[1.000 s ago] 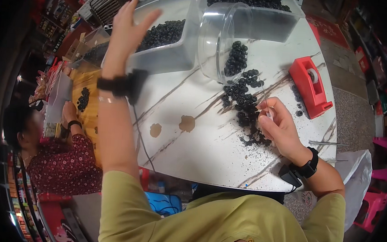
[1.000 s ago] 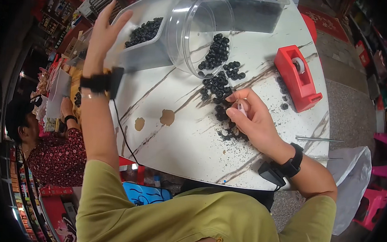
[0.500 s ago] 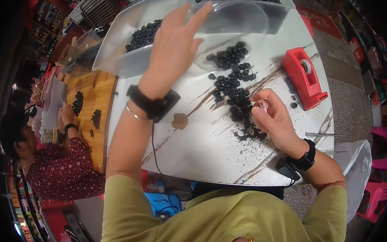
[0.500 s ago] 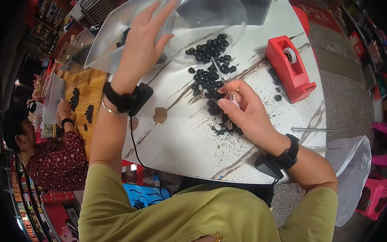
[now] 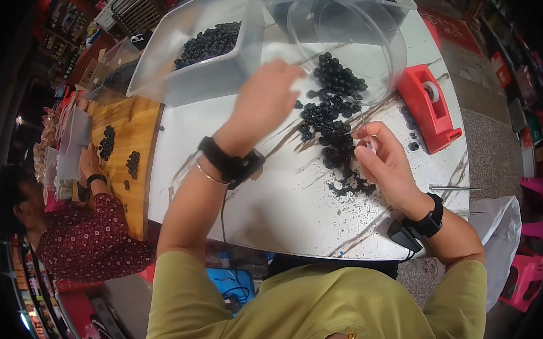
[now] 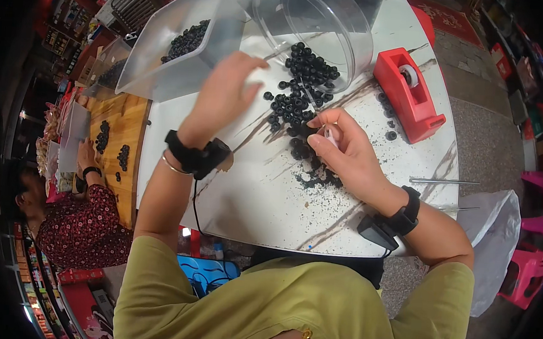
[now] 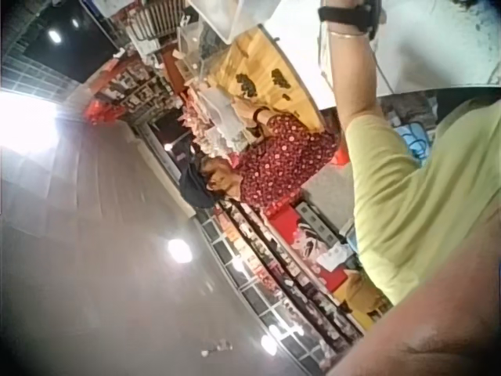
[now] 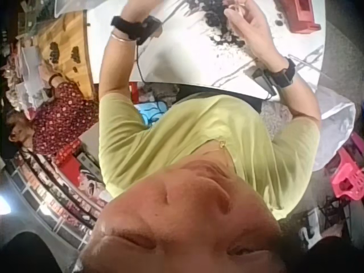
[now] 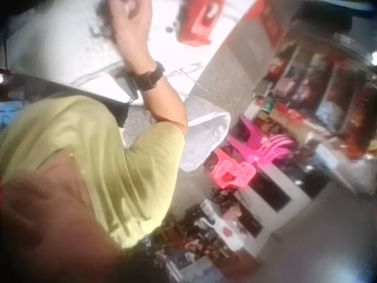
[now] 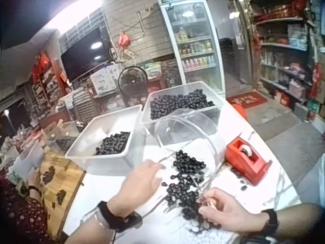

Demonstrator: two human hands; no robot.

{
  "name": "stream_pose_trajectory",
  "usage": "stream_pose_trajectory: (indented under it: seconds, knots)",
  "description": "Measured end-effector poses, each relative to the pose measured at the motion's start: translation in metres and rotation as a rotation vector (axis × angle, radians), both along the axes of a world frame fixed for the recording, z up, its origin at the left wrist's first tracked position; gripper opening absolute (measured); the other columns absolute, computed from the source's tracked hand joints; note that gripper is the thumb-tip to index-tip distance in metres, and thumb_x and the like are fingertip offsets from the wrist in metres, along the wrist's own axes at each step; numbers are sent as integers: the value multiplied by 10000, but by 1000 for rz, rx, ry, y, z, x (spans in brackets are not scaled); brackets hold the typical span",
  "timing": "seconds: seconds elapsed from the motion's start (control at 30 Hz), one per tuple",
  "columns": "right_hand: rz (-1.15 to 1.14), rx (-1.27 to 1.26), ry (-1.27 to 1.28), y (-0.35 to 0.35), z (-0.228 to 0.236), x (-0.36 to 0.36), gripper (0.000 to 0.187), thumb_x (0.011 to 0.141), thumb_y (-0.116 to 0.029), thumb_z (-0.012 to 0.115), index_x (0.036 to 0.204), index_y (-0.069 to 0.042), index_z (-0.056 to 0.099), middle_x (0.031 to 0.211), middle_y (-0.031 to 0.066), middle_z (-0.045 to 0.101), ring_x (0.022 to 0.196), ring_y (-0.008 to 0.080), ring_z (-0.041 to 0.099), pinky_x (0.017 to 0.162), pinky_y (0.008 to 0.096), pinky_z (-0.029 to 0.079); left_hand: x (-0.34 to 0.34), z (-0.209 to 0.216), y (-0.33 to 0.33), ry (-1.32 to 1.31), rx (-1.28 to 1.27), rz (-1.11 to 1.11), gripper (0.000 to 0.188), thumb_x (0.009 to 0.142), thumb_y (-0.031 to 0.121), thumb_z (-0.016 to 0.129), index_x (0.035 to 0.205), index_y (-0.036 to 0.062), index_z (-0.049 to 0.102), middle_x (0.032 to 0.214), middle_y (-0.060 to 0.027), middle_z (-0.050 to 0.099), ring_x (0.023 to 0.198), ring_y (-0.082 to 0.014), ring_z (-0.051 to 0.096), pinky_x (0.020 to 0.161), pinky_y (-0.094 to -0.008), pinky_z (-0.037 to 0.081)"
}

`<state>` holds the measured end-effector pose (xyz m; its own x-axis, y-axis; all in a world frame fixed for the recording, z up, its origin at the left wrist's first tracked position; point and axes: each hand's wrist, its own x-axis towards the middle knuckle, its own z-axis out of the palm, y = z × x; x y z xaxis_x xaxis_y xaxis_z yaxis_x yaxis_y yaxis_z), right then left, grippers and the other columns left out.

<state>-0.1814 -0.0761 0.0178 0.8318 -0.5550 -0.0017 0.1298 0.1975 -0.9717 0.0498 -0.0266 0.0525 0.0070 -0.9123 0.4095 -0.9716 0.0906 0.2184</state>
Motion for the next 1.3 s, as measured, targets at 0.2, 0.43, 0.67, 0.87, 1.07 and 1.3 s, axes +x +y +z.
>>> stream_pose_trajectory:
  seconds: [0.2,0.43,0.67,0.87,1.07,1.3]
  knots:
    - [-6,14,-4,1,0,2,209,864,-139,506,1040,-59,426,704,-40,387,486,4,307,424,155,243,6,-42,-5,94,252,-16,215,697,27,586,911,40,572,872,-129,539,837,-303,526,741,-354,427]
    - [-19,-8,18,0,-3,2,202,868,-131,498,1044,-59,428,685,-52,374,484,-1,292,420,156,232,8,-42,-8,81,207,53,143,722,-12,522,840,27,593,820,-130,554,790,-277,549,690,-339,440]
    - [-14,8,27,0,-6,2,192,881,-148,472,1043,-55,428,668,-43,386,481,3,302,422,154,235,-30,-37,12,1800,211,-144,162,825,13,510,985,3,534,932,-85,566,817,-141,554,731,-227,457]
    - [2,54,63,2,-6,3,205,918,-217,387,1049,-64,426,682,-11,456,481,11,326,430,143,261,-51,-49,23,2107,178,-280,243,823,-6,510,1062,26,477,959,-87,534,838,-166,554,766,-240,457]
    - [-42,-26,70,6,-5,3,222,920,-210,376,1082,-63,411,698,-3,470,497,15,347,440,136,274,-57,-57,25,2128,216,-338,236,824,-10,508,1056,29,496,1012,-97,550,899,-178,557,790,-267,457]
    - [-38,-216,90,10,-1,3,305,891,-128,418,1183,-53,369,766,6,499,573,19,403,509,149,325,-60,-67,25,2137,250,-415,167,820,-16,524,979,36,519,983,-86,571,918,-187,559,809,-309,457]
